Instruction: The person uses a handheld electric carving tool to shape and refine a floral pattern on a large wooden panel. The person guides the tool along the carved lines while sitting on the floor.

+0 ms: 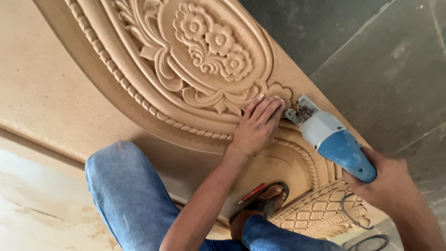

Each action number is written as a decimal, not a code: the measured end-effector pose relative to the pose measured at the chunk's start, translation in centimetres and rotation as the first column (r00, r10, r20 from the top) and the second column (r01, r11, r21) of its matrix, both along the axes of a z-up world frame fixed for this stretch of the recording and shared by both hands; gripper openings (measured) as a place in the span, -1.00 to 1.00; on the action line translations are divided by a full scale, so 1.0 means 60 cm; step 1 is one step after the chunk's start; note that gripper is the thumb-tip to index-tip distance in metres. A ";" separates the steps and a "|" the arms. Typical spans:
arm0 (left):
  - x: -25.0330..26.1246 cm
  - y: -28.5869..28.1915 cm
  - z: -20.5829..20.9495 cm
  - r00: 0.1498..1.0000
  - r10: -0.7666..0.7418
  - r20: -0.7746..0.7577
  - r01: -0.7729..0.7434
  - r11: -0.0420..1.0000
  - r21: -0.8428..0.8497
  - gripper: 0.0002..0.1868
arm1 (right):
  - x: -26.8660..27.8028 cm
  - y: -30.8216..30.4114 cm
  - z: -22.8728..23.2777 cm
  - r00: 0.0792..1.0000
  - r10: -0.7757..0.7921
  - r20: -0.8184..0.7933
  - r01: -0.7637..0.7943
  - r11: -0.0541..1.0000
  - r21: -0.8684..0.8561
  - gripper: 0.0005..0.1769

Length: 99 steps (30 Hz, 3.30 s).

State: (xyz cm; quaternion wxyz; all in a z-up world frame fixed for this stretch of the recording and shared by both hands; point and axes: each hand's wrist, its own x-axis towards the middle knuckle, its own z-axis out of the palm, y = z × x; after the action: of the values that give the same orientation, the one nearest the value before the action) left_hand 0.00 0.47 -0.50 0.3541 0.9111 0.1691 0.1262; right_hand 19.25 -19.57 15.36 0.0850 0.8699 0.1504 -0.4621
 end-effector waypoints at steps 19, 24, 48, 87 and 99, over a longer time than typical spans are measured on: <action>-0.007 -0.011 -0.002 0.997 -0.015 0.079 0.017 1.000 -0.024 -0.63 | -0.003 0.064 0.040 0.996 0.091 0.021 -0.093 0.985 0.143 -0.52; -0.002 -0.014 -0.005 0.996 0.009 0.093 -0.007 1.000 -0.027 -0.69 | -0.001 0.060 0.036 0.980 0.180 0.089 -0.199 0.928 0.316 -0.45; 0.017 -0.036 -0.001 0.977 0.168 0.135 -0.161 0.985 -0.056 -0.90 | -0.034 0.040 0.039 0.916 0.074 0.393 -0.314 0.742 0.592 -0.65; -0.094 -0.065 -0.013 0.999 0.019 -0.030 -0.014 0.986 0.165 -0.48 | -0.023 0.012 0.005 0.907 0.134 0.399 -0.336 0.802 0.494 -0.60; -0.073 -0.065 0.009 0.988 0.136 0.069 -0.142 0.986 0.092 -0.60 | -0.018 0.022 0.020 0.939 0.142 0.315 -0.302 0.778 0.551 -0.66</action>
State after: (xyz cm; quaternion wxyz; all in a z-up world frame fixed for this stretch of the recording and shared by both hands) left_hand -4.36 -3.45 0.05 0.3049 0.9088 0.2146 0.1871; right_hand 18.16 -18.27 16.57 -0.1172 0.8806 0.3767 -0.2626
